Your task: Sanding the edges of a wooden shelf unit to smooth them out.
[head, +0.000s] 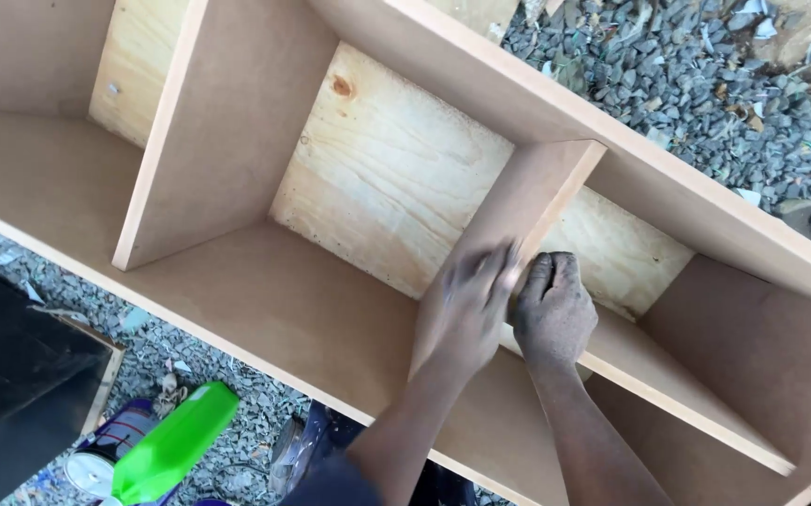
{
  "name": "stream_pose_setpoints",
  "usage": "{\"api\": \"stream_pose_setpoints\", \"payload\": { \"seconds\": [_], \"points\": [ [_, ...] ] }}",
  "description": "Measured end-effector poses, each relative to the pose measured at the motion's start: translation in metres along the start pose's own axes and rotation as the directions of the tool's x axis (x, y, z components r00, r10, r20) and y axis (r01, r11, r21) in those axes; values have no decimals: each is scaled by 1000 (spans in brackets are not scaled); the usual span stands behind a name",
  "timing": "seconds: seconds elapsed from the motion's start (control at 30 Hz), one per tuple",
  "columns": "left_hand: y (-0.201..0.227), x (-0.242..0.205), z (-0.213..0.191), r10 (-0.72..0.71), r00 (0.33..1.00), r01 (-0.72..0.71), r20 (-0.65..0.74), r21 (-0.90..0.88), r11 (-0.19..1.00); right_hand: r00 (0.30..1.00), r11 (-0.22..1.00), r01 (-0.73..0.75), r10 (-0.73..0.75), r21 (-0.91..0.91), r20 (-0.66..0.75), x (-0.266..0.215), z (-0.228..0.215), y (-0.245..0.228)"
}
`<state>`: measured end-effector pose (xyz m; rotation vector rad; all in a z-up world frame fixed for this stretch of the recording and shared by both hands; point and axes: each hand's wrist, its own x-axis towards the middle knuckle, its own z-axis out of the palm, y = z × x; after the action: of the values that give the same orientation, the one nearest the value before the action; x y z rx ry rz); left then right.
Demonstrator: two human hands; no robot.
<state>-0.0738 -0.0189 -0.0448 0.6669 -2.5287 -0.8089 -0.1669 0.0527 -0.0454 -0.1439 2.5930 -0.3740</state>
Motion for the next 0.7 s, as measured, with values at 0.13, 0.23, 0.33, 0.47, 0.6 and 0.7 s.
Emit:
{"api": "stream_pose_setpoints", "payload": {
  "seconds": [0.13,0.23,0.33,0.47,0.6,0.7],
  "points": [
    [-2,61,38,-281,956,291,84,-371,882,998,998,52,-53,24,30,0,-5,-11],
    [4,47,12,-447,865,496,228,-528,690,998,999,25,-26,26,48,-3,-4,-12],
    [14,22,-34,-528,788,599,315,-592,540,997,1000,-19,18,10,69,-4,0,-7],
    [7,-27,-27,-611,715,699,341,-387,602,994,996,-79,75,49,85,-6,-3,-13],
    [1,7,-7,-568,761,639,314,-210,740,985,984,-155,148,86,83,-8,-6,-20],
    [-2,65,14,-407,892,435,196,-136,890,998,998,-38,35,51,54,-17,-7,-24]
  ]
}}
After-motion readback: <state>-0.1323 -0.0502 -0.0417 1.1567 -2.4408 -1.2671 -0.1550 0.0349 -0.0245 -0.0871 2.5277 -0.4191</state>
